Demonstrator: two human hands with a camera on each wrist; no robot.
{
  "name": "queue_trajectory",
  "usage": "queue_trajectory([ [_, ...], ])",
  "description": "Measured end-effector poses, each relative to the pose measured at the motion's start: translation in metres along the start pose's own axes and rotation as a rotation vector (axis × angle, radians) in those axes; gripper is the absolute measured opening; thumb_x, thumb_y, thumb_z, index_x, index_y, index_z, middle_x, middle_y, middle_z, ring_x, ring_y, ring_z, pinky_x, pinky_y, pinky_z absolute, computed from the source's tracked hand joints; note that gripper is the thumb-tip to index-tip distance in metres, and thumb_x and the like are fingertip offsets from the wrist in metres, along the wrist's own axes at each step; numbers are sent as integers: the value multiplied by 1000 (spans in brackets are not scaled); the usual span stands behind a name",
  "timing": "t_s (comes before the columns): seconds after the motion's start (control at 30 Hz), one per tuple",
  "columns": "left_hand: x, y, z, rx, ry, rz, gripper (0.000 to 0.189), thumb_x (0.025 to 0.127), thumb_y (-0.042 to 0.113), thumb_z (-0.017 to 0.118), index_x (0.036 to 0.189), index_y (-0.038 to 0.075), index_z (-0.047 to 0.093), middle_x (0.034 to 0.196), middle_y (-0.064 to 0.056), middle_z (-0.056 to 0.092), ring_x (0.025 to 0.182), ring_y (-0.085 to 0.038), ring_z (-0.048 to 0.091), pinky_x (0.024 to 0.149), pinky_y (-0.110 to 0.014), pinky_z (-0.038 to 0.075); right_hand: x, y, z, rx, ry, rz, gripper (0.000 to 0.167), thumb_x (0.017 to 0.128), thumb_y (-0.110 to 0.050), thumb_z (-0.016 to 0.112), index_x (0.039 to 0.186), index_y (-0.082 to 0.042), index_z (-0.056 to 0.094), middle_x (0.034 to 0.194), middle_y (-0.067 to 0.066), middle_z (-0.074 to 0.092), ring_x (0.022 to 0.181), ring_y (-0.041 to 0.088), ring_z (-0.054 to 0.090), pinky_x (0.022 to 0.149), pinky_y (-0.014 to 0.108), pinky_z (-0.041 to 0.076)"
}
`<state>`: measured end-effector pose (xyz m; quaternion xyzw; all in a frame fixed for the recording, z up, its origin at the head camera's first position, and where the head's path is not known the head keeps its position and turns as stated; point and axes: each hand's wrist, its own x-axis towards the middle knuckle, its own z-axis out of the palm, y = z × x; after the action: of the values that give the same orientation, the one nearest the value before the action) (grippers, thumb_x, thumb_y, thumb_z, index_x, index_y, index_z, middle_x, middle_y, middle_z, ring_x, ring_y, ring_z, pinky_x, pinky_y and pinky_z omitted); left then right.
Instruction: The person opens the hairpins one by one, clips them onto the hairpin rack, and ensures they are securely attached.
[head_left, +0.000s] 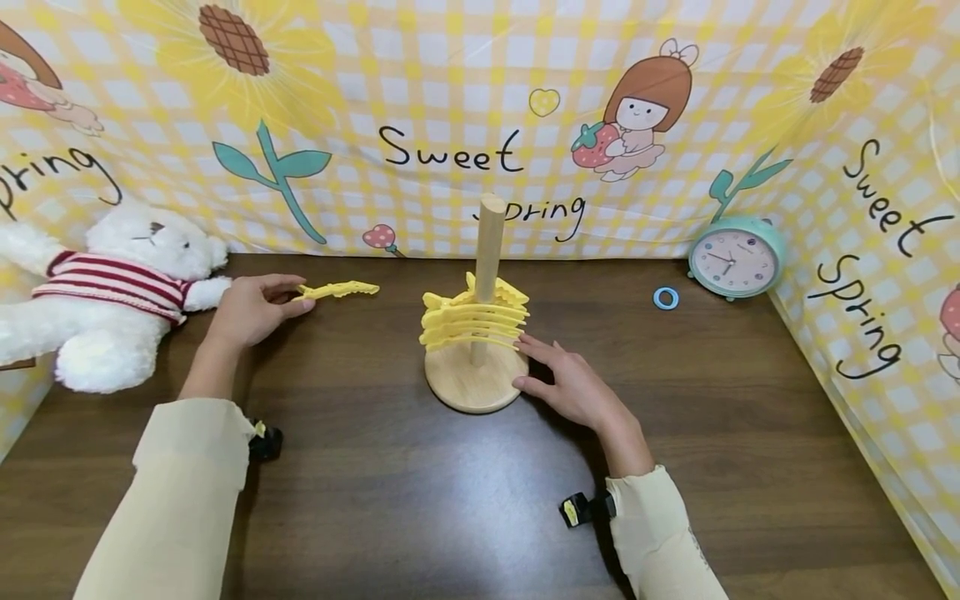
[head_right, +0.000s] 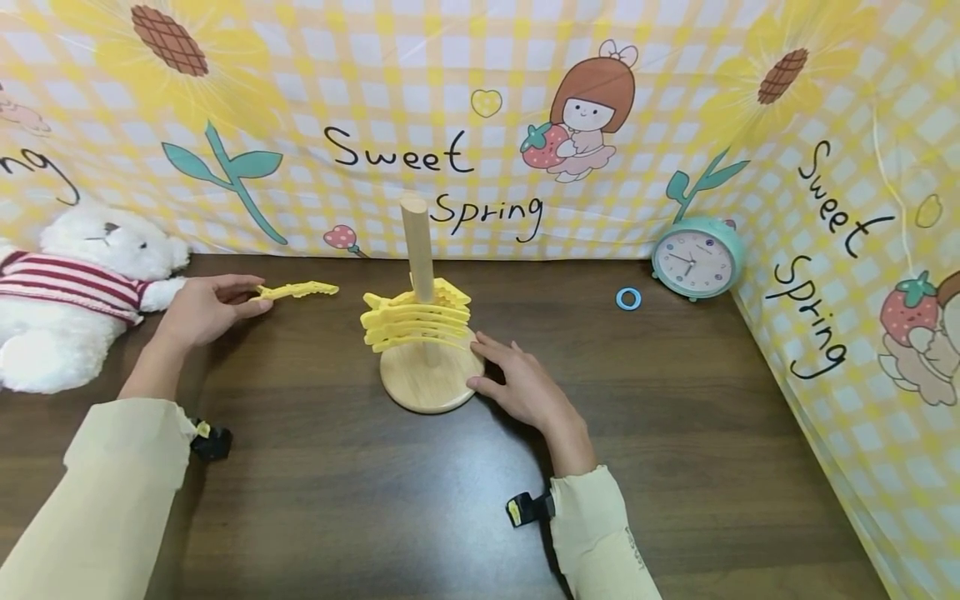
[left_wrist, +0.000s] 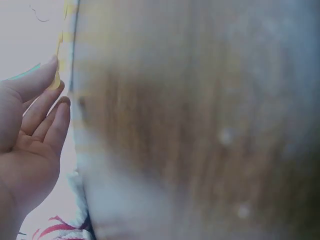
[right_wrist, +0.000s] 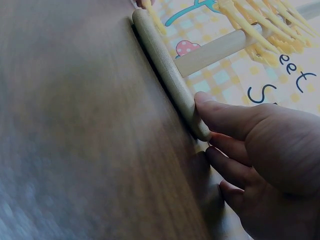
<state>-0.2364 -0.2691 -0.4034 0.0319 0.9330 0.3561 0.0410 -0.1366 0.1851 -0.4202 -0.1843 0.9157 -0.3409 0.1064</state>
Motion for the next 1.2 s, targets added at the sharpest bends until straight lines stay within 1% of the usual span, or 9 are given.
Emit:
queue_trajectory([
  [0.23, -14, 17, -2, -48, 45, 27, 55, 95, 36, 73, 134, -1, 63, 130, -26, 63, 121, -39, 61, 97, -50, 50, 0, -1, -1, -4, -5, 12, 58, 101, -34, 66, 151, -10, 49, 161, 1, 37, 148, 45, 24, 119, 59, 22],
  [0.33, -22, 25, -2, -50, 59, 31, 54, 95, 37, 73, 133, 0, 64, 129, -24, 65, 119, -37, 62, 92, -32, 52, 0, -2, -1, -3, -5, 13, 59, 101, -34, 66, 151, -10, 49, 161, 1, 37, 148, 45, 24, 119, 58, 22],
  [0.43, -30, 32, -3, -47, 87, 40, 53, 94, 37, 74, 132, 1, 66, 126, -23, 67, 116, -35, 64, 81, -14, 48, 1, -2, -1, -3, -2, 8, 59, 100, -34, 66, 151, -11, 49, 160, 1, 37, 148, 45, 24, 119, 58, 21],
  [0.5, -34, 36, -2, -56, 112, 44, 53, 93, 38, 75, 131, 2, 67, 125, -22, 68, 113, -28, 66, 76, -8, 45, 1, -2, -1, -5, 1, 2, 58, 100, -33, 66, 151, -11, 49, 160, 2, 37, 148, 45, 24, 119, 59, 20],
  [0.63, -42, 47, -1, -90, 140, 61, 53, 92, 39, 76, 131, 4, 68, 125, -19, 68, 107, -13, 67, 75, -7, 47, 1, -1, -1, -5, 5, -4, 58, 100, -32, 66, 151, -10, 49, 160, 3, 38, 147, 44, 25, 119, 59, 20],
  [0.8, -49, 64, 1, -114, 159, 125, 50, 92, 35, 76, 132, 4, 68, 125, -19, 68, 109, -25, 68, 77, -7, 48, 0, 0, 0, -7, 9, -10, 57, 100, -31, 67, 151, -9, 50, 160, 3, 38, 147, 44, 25, 119, 58, 21],
  [0.83, -51, 68, 2, -108, 166, 135, 49, 93, 35, 76, 131, 6, 68, 123, -18, 69, 108, -24, 68, 76, -7, 48, 0, 0, 0, -6, 10, -9, 57, 100, -31, 67, 151, -9, 50, 160, 3, 38, 147, 44, 25, 119, 58, 21],
  [1.03, -63, 87, 3, -105, 227, 204, 44, 91, 33, 79, 126, 8, 72, 113, -16, 73, 88, 9, 61, 74, -6, 47, 0, 0, 1, -2, 10, -9, 57, 100, -31, 67, 151, -10, 50, 160, 3, 38, 147, 45, 25, 119, 58, 21],
  [1.2, -74, 99, 4, -168, 271, 259, 39, 88, 23, 82, 122, 5, 73, 108, -16, 73, 88, 8, 61, 78, -8, 48, 0, 0, 1, -2, 11, -11, 57, 100, -31, 67, 150, -9, 50, 160, 3, 38, 148, 43, 25, 120, 57, 20],
])
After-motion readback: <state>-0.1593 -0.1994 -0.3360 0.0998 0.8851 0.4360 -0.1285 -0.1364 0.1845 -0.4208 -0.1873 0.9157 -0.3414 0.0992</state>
